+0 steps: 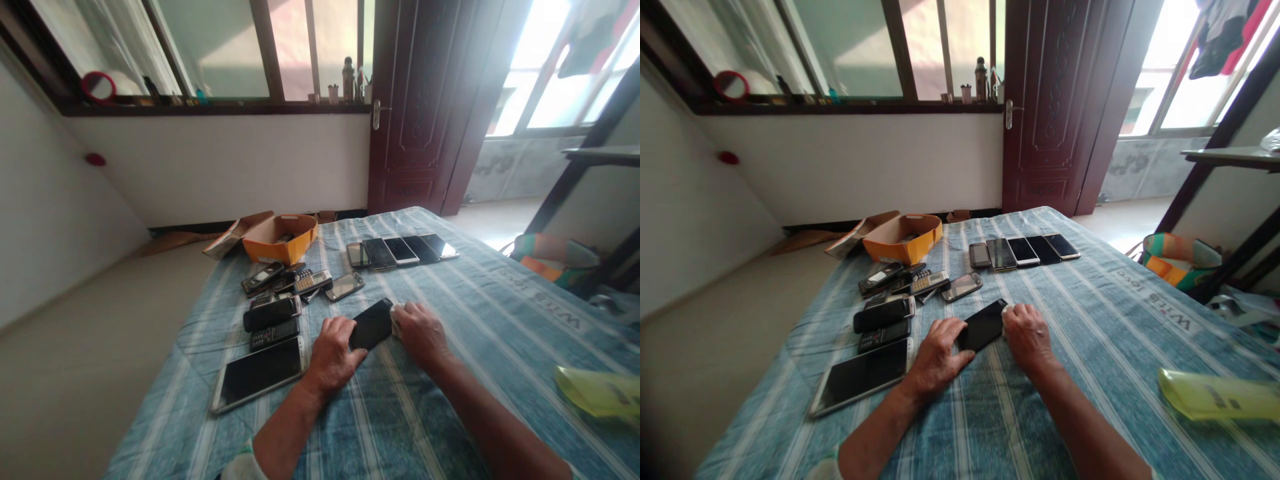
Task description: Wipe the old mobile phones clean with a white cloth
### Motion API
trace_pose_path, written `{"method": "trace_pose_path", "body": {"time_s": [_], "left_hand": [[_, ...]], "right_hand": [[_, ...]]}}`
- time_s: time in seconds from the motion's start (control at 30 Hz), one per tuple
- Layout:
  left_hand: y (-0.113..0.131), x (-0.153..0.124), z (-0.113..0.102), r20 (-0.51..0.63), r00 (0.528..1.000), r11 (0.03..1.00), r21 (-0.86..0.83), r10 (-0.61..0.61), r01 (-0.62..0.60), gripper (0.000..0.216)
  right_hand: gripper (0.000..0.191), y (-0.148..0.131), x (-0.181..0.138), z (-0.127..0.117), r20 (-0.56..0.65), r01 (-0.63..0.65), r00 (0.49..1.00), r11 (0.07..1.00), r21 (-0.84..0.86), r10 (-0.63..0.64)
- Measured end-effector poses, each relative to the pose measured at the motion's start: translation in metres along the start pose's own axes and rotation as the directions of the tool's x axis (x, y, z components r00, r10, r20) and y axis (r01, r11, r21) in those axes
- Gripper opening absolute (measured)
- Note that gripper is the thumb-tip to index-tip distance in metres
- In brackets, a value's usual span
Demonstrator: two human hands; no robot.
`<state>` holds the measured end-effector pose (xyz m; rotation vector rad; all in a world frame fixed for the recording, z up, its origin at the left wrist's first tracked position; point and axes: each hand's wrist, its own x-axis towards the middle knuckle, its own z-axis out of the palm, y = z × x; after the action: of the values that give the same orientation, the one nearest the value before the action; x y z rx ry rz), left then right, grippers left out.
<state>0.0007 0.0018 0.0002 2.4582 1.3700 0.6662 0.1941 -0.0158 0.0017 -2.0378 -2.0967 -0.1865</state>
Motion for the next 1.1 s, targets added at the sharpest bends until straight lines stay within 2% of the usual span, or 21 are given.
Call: {"method": "trace_pose_path", "body": {"time_s": [0.07, 0.13, 0.23, 0.3, 0.4, 0.53, 0.63, 0.77, 0.83, 0.93, 1.1], "left_hand": [[-0.001, 0.0, 0.001, -0.001, 1.0, 1.0, 0.007, 0.01, -0.01, 0.029], [-0.001, 0.0, 0.001, 0.002, 1.0, 1.0, 0.009, 0.02, -0.02, 0.023], [-0.001, 0.001, 0.001, 0.002, 1.0, 1.0, 0.007, 0.025, -0.025, 0.021], [0.0, 0.001, 0.0, -0.001, 1.0, 1.0, 0.002, 0.025, -0.025, 0.023], [0.001, 0.001, 0.0, -0.004, 1.0, 1.0, 0.0, 0.021, -0.021, 0.028], [0.001, 0.001, 0.0, -0.01, 1.0, 1.0, 0.003, 0.017, -0.017, 0.033], [0.0, 0.001, 0.001, -0.007, 1.0, 1.0, 0.007, 0.019, -0.019, 0.032], [0.0, 0.001, 0.0, 0.004, 1.0, 1.0, 0.002, 0.03, -0.03, 0.028], [0.0, 0.001, 0.0, 0.007, 1.0, 1.0, -0.001, 0.03, -0.03, 0.029], [-0.001, 0.001, 0.001, 0.001, 0.999, 0.999, 0.009, 0.033, -0.033, 0.027], [-0.003, 0.001, 0.004, -0.021, 0.999, 0.999, 0.025, 0.041, -0.041, 0.034]], "right_hand": [[0.018, -0.016, -0.007, 0.001, -0.069, 0.135, 0.989, 0.989, 0.054, -0.131], [0.018, -0.033, -0.013, 0.002, -0.103, 0.342, 0.938, 0.932, 0.117, -0.331], [0.017, -0.044, -0.015, 0.005, -0.11, 0.435, 0.899, 0.891, 0.127, -0.423], [0.018, -0.037, -0.011, 0.008, -0.089, 0.386, 0.922, 0.916, 0.112, -0.378], [0.022, -0.014, -0.001, 0.011, -0.04, 0.233, 0.972, 0.969, 0.087, -0.23], [0.028, 0.002, 0.005, 0.011, 0.016, 0.091, 0.996, 0.994, 0.059, -0.092], [0.029, -0.011, -0.001, 0.009, -0.001, 0.131, 0.991, 0.986, 0.099, -0.131], [0.026, -0.035, -0.009, 0.008, -0.072, 0.354, 0.935, 0.907, 0.227, -0.347], [0.026, -0.039, -0.007, 0.01, -0.089, 0.404, 0.914, 0.879, 0.253, -0.395], [0.025, -0.03, 0.002, 0.014, -0.073, 0.353, 0.936, 0.905, 0.239, -0.345], [0.025, -0.01, 0.017, 0.02, -0.052, 0.115, 0.993, 0.977, 0.18, -0.108]]}}
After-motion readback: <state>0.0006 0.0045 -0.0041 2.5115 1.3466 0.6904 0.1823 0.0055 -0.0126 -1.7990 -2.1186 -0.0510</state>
